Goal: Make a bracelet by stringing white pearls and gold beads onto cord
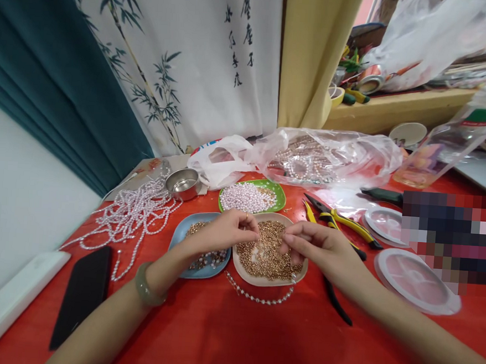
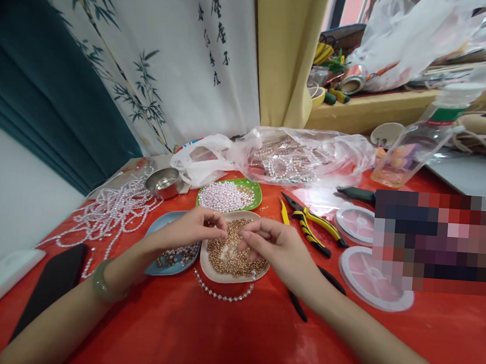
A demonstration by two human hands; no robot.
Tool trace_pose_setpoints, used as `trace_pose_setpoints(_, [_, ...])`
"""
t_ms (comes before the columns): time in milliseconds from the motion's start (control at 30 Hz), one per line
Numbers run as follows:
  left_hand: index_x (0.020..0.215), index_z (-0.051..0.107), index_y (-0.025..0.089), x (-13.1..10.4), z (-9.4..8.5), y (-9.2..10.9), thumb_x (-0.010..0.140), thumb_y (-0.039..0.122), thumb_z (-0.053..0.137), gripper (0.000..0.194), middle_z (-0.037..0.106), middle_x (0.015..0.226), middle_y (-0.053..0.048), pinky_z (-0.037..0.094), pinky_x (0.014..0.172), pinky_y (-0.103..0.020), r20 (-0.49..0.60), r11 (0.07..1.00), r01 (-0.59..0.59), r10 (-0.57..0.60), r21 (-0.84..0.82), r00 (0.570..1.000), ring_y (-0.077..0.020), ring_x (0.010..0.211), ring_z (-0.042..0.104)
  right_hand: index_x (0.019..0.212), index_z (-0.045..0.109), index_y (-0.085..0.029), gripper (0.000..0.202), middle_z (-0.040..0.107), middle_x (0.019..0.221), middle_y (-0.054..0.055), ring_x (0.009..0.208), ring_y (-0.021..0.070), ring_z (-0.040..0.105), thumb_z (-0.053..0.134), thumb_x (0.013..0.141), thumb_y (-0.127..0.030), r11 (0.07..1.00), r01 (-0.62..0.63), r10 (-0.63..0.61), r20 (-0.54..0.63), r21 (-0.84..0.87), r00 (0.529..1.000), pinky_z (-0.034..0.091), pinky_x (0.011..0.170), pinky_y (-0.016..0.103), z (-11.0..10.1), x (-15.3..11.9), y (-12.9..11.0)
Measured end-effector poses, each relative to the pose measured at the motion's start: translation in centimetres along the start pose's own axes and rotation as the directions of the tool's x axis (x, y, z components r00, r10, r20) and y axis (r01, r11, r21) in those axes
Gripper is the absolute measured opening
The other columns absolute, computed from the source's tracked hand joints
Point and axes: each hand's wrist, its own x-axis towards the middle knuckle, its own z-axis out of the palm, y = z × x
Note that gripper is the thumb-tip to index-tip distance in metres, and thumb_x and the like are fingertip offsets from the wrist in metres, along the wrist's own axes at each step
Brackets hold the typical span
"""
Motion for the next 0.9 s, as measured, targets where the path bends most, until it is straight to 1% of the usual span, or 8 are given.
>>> trace_pose_setpoints(133, [0.072,0.065,0.018,-0.4,0.0,-0.3,0.074,0.025,0.052,0.015,0.062,0.072,-0.002,0.037,0.065,-0.028,-0.049,0.955,-0.089,0.107,0.282,0.993,-0.0147,0.070,0.052,0.069,0.059,-0.018,0.019,0.065,0.067,0.003,0.048,0.0087,0.051,0.058,0.074,-0.036,1.000,-0.013,0.013,0.012,-0.024,1.000,0.039,0.048,0.024,0.0,0.0,0.3])
trace_pose_setpoints(233, [0.076,0.065,0.020,-0.8,0.1,-0.3,0.074,0.018,0.050,0.015,0.061,0.075,-0.002,0.036,0.068,-0.029,-0.085,0.896,-0.099,0.150,0.434,0.985,-0.0173,0.079,0.051,0.068,0.058,-0.018,0.018,0.064,0.065,0.002,0.048,0.0087,0.050,0.058,0.074,-0.035,1.000,-0.021,0.021,0.015,-0.019,1.000,0.039,0.047,0.024,0.1,0.1,0.4])
trace_pose_setpoints(300, [0.077,0.064,0.020,-1.0,0.2,0.0,0.074,0.016,0.051,0.014,0.059,0.073,-0.002,0.036,0.066,-0.028,-0.047,0.864,-0.120,0.163,0.489,0.985,-0.0180,0.079,0.049,0.066,0.058,-0.018,0.018,0.063,0.063,0.001,0.048,0.0082,0.050,0.059,0.074,-0.034,1.000,-0.028,0.028,0.018,-0.007,0.999,0.039,0.048,0.023,0.1,0.1,0.4])
trace_pose_setpoints(433, [0.071,0.063,0.020,-1.2,0.9,0.9,0.072,0.020,0.055,0.008,0.057,0.071,-0.003,0.033,0.060,-0.027,0.093,0.793,-0.189,0.166,0.579,0.982,-0.0194,0.079,0.048,0.067,0.058,-0.018,0.015,0.062,0.063,0.000,0.048,0.0071,0.050,0.059,0.074,-0.031,1.000,-0.027,0.027,0.024,0.011,0.999,0.039,0.048,0.022,0.1,0.0,0.4])
trace_pose_setpoints(567, [0.062,0.059,0.018,-1.2,1.9,1.6,0.067,0.013,0.052,0.010,0.057,0.066,-0.004,0.030,0.055,-0.027,0.116,0.760,-0.174,0.130,0.626,0.985,-0.0190,0.076,0.049,0.069,0.057,-0.018,0.014,0.063,0.063,0.000,0.047,0.0073,0.051,0.059,0.073,-0.032,0.999,-0.033,0.033,0.021,0.019,0.999,0.039,0.047,0.022,0.2,0.1,0.6])
trace_pose_setpoints(633, [0.059,0.058,0.017,-1.2,2.0,1.6,0.066,0.013,0.051,0.011,0.056,0.065,-0.005,0.030,0.054,-0.027,0.095,0.759,-0.157,0.125,0.632,0.988,-0.0187,0.074,0.049,0.070,0.057,-0.018,0.015,0.063,0.063,0.001,0.047,0.0075,0.051,0.059,0.073,-0.033,0.999,-0.038,0.038,0.018,0.017,0.999,0.040,0.047,0.022,0.3,0.1,0.6])
trace_pose_setpoints(700, [0.062,0.059,0.017,-1.1,1.7,1.3,0.067,0.016,0.051,0.010,0.058,0.068,-0.005,0.031,0.054,-0.027,0.065,0.797,-0.129,0.113,0.589,0.991,-0.0178,0.073,0.049,0.070,0.057,-0.018,0.016,0.063,0.064,0.001,0.047,0.0075,0.051,0.059,0.073,-0.034,0.999,-0.039,0.038,0.019,0.013,0.999,0.040,0.047,0.023,0.3,0.1,0.7])
trace_pose_setpoints(900, [0.070,0.062,0.017,-0.9,0.1,0.1,0.069,0.019,0.052,0.011,0.059,0.067,-0.001,0.036,0.060,-0.025,-0.008,0.952,-0.089,0.096,0.292,0.995,-0.0132,0.067,0.052,0.071,0.058,-0.019,0.018,0.065,0.066,0.002,0.047,0.0082,0.052,0.061,0.073,-0.036,0.999,-0.035,0.034,0.028,0.020,0.999,0.043,0.049,0.024,0.3,0.3,1.0])
